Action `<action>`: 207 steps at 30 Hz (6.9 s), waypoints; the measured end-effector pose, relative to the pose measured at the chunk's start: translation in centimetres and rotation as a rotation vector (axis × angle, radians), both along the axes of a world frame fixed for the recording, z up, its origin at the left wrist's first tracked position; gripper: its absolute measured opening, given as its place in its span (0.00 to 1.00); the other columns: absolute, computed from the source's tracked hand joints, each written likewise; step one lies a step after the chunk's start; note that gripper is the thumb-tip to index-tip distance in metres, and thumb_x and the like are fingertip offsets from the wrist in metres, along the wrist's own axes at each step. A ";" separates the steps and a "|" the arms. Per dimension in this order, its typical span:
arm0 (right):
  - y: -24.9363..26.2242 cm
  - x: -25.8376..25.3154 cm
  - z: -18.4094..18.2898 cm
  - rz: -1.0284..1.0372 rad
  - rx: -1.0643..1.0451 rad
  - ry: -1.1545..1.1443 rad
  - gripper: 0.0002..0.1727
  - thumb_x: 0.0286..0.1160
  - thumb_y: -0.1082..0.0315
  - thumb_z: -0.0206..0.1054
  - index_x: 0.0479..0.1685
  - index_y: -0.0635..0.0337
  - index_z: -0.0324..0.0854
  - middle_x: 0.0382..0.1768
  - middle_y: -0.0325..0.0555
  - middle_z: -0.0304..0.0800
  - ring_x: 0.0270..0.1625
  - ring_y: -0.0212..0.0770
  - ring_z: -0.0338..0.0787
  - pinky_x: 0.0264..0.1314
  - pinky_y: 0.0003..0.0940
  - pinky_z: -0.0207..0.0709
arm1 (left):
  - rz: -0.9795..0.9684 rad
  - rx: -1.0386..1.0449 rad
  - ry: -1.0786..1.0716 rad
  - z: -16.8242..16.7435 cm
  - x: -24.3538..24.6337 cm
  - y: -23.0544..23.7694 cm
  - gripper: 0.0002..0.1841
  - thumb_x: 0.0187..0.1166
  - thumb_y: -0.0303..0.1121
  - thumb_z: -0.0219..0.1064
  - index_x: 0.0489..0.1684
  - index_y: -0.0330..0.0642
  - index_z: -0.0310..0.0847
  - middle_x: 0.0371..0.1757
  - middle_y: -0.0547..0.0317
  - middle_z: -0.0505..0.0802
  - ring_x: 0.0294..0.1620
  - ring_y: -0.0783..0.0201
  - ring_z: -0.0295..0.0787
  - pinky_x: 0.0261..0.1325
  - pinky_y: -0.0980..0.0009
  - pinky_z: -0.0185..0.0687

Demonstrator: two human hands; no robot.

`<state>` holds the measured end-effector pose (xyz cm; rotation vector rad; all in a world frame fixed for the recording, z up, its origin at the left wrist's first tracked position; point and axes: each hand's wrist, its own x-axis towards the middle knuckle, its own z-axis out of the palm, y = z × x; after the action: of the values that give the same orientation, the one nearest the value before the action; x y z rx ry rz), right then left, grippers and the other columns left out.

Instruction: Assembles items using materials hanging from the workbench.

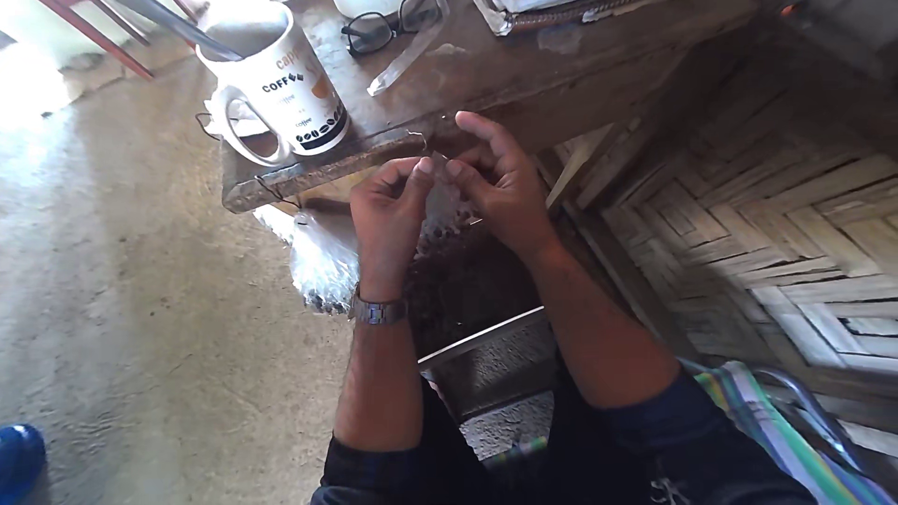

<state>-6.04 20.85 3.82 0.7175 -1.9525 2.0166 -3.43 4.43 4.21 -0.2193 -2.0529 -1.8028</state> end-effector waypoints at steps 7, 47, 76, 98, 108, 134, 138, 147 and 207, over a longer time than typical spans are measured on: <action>-0.5 -0.5 -0.2 -0.024 -0.020 -0.010 0.28 0.80 0.74 0.68 0.79 0.69 0.70 0.39 0.48 0.91 0.35 0.37 0.90 0.38 0.30 0.87 | 0.094 -0.022 -0.014 -0.2 -0.5 0.2 0.08 0.83 0.34 0.71 0.43 0.40 0.93 0.31 0.63 0.93 0.20 0.73 0.80 0.21 0.77 0.75; -1.7 -0.8 -0.6 -0.152 -0.078 -0.125 0.15 0.79 0.72 0.69 0.61 0.67 0.79 0.34 0.45 0.89 0.30 0.35 0.88 0.33 0.29 0.85 | 0.167 -0.014 -0.021 -0.5 -0.9 0.8 0.08 0.81 0.36 0.72 0.38 0.42 0.93 0.28 0.65 0.92 0.18 0.74 0.78 0.20 0.77 0.72; -2.2 -0.8 -2.1 -0.245 -0.109 -0.036 0.11 0.80 0.73 0.68 0.56 0.68 0.82 0.34 0.45 0.89 0.32 0.34 0.88 0.34 0.29 0.86 | 0.131 -0.083 0.009 -0.4 -0.9 0.9 0.08 0.82 0.36 0.71 0.40 0.43 0.93 0.31 0.66 0.93 0.23 0.74 0.83 0.26 0.76 0.79; -2.2 -0.8 -1.8 -0.251 -0.097 -0.043 0.12 0.80 0.71 0.69 0.57 0.68 0.82 0.35 0.44 0.89 0.33 0.34 0.89 0.36 0.29 0.87 | 0.191 -0.084 -0.011 -0.2 -0.9 1.1 0.09 0.83 0.38 0.71 0.38 0.44 0.93 0.30 0.67 0.93 0.21 0.75 0.81 0.24 0.77 0.77; -2.3 -0.9 -2.0 -0.255 -0.042 -0.106 0.12 0.81 0.68 0.69 0.56 0.65 0.83 0.34 0.42 0.89 0.32 0.33 0.89 0.37 0.29 0.87 | 0.223 -0.081 -0.035 -0.5 -1.0 1.1 0.08 0.80 0.38 0.73 0.37 0.45 0.93 0.29 0.67 0.93 0.23 0.75 0.84 0.25 0.76 0.79; -3.0 -1.1 -1.7 -0.276 -0.071 -0.114 0.08 0.81 0.70 0.68 0.49 0.65 0.85 0.28 0.41 0.87 0.26 0.32 0.85 0.29 0.27 0.82 | 0.237 -0.080 0.043 -0.1 -1.0 1.9 0.08 0.81 0.37 0.73 0.37 0.43 0.93 0.28 0.67 0.93 0.24 0.75 0.85 0.27 0.77 0.80; -3.1 -1.2 -1.8 -0.246 -0.044 -0.144 0.08 0.80 0.69 0.69 0.48 0.65 0.86 0.28 0.41 0.87 0.25 0.31 0.83 0.28 0.26 0.81 | 0.273 -0.119 0.063 -0.2 -1.0 2.1 0.08 0.80 0.37 0.73 0.37 0.44 0.93 0.31 0.68 0.94 0.29 0.76 0.89 0.35 0.77 0.86; -3.3 -1.4 -2.3 -0.238 0.057 -0.199 0.11 0.80 0.62 0.71 0.47 0.61 0.87 0.31 0.40 0.90 0.28 0.31 0.87 0.33 0.29 0.85 | 0.440 -0.357 0.026 -0.5 -0.6 1.5 0.09 0.81 0.44 0.72 0.39 0.51 0.95 0.32 0.74 0.94 0.28 0.81 0.86 0.34 0.79 0.82; -4.1 4.5 -2.3 0.213 -0.138 0.003 0.08 0.78 0.71 0.71 0.51 0.65 0.86 0.42 0.44 0.92 0.36 0.33 0.90 0.38 0.27 0.88 | 0.000 0.005 0.117 1.1 4.8 -2.8 0.20 0.72 0.31 0.80 0.61 0.33 0.88 0.46 0.52 0.95 0.43 0.61 0.93 0.51 0.63 0.94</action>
<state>-1.53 16.71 1.47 0.9283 -1.7789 2.2447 1.41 1.58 5.32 -0.3152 -1.9669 -1.7520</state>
